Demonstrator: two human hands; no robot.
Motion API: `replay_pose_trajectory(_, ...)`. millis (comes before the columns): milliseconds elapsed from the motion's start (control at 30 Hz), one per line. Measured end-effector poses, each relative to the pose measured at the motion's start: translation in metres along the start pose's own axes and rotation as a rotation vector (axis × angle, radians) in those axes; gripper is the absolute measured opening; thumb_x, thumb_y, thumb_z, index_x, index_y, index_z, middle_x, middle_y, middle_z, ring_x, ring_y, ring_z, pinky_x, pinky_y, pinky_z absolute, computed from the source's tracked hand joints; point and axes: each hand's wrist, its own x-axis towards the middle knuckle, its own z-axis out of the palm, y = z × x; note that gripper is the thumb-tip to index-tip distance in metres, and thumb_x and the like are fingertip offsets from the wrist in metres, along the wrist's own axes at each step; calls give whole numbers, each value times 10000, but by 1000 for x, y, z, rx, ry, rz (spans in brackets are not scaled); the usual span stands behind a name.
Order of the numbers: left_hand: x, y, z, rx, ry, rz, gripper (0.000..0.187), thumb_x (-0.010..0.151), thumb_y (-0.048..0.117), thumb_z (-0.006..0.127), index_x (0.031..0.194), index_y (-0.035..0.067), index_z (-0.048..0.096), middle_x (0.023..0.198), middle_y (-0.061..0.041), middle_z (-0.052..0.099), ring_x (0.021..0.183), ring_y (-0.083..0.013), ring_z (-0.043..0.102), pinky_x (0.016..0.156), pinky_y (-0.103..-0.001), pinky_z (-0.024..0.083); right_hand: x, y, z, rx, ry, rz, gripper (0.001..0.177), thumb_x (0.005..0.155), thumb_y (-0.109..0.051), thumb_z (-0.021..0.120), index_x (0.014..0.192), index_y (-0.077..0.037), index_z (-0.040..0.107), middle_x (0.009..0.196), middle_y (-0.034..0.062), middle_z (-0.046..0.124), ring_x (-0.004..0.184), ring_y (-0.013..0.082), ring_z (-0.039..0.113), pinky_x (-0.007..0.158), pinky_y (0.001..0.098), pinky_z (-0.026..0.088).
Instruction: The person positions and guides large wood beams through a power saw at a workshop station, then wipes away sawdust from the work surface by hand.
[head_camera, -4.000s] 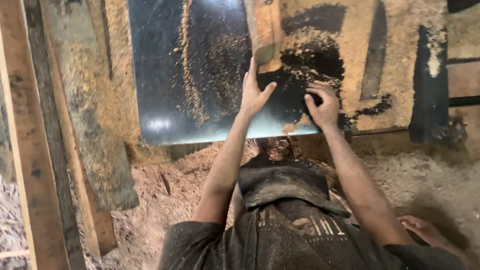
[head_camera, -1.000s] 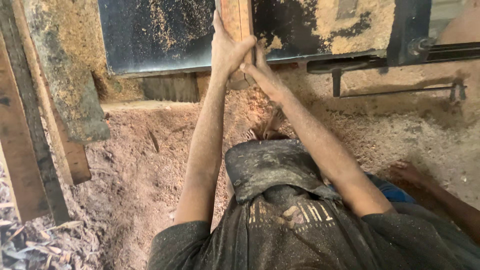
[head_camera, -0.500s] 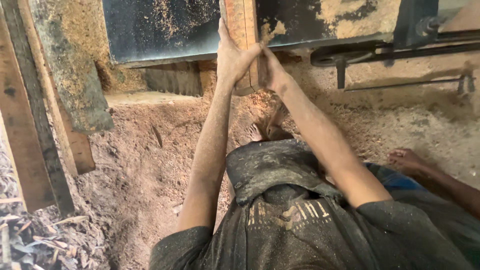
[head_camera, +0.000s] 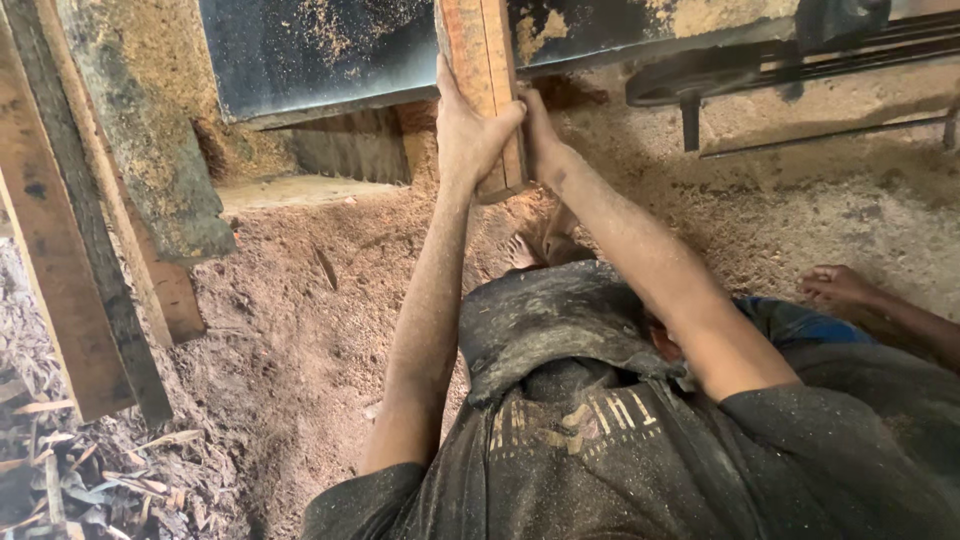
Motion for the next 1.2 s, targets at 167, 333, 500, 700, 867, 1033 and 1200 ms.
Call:
replay_pose_trajectory(167,-20,-12,2,83,42,7,1257,714,364,821,1605,-4,16,1410,-301,517,1125,-355,700,956,-494,622,-11,25,8,70,-162,-210,904,989,-710,318,1529,-8,499,1416,252,606,1263,335,651,993,431,631)
replay_pose_trajectory(333,-23,-36,-2,-144,21,-112,1176,835,533,740,1604,-2,30,1526,-306,380,1269,-368,591,995,-558,569,-22,48,6,126,-123,-173,919,931,-760,289,1522,-70,429,1354,198,614,1182,287,679,876,413,649)
replay_pose_trajectory(500,4,-74,-4,-498,-162,-244,1121,821,615,669,1573,-7,116,1365,-311,578,1187,-375,688,983,-519,605,-26,73,-4,164,-190,-228,979,921,-800,334,1568,-70,413,1440,161,594,1252,249,665,982,387,627)
replay_pose_trajectory(700,7,-111,-2,-725,-378,-147,1029,842,608,681,1537,23,200,1305,-252,572,1206,-351,678,1018,-536,628,-36,89,-8,109,-160,-261,968,924,-801,346,1543,-66,463,1409,159,620,1206,245,689,954,384,631)
replay_pose_trajectory(867,-2,-109,-1,-753,-367,-124,984,865,621,621,1561,78,184,1333,-256,567,1213,-373,662,1012,-535,612,-24,91,-11,114,-125,-289,958,942,-784,376,1532,-36,478,1381,181,632,1164,261,706,932,397,644)
replay_pose_trajectory(1033,-3,-111,3,-718,-324,-107,966,897,627,579,1581,73,180,1365,-262,540,1255,-360,625,1014,-526,601,-36,85,-4,115,-199,-316,992,921,-811,362,1554,-51,446,1374,173,630,1169,262,699,933,406,634)
replay_pose_trajectory(1200,-4,-116,5,-703,-299,-152,890,934,605,533,1561,46,238,1317,-256,560,1186,-338,656,948,-491,626,-51,74,13,77,-149,-297,1012,899,-838,349,1533,-57,465,1360,175,641,1146,267,708,913,410,638)
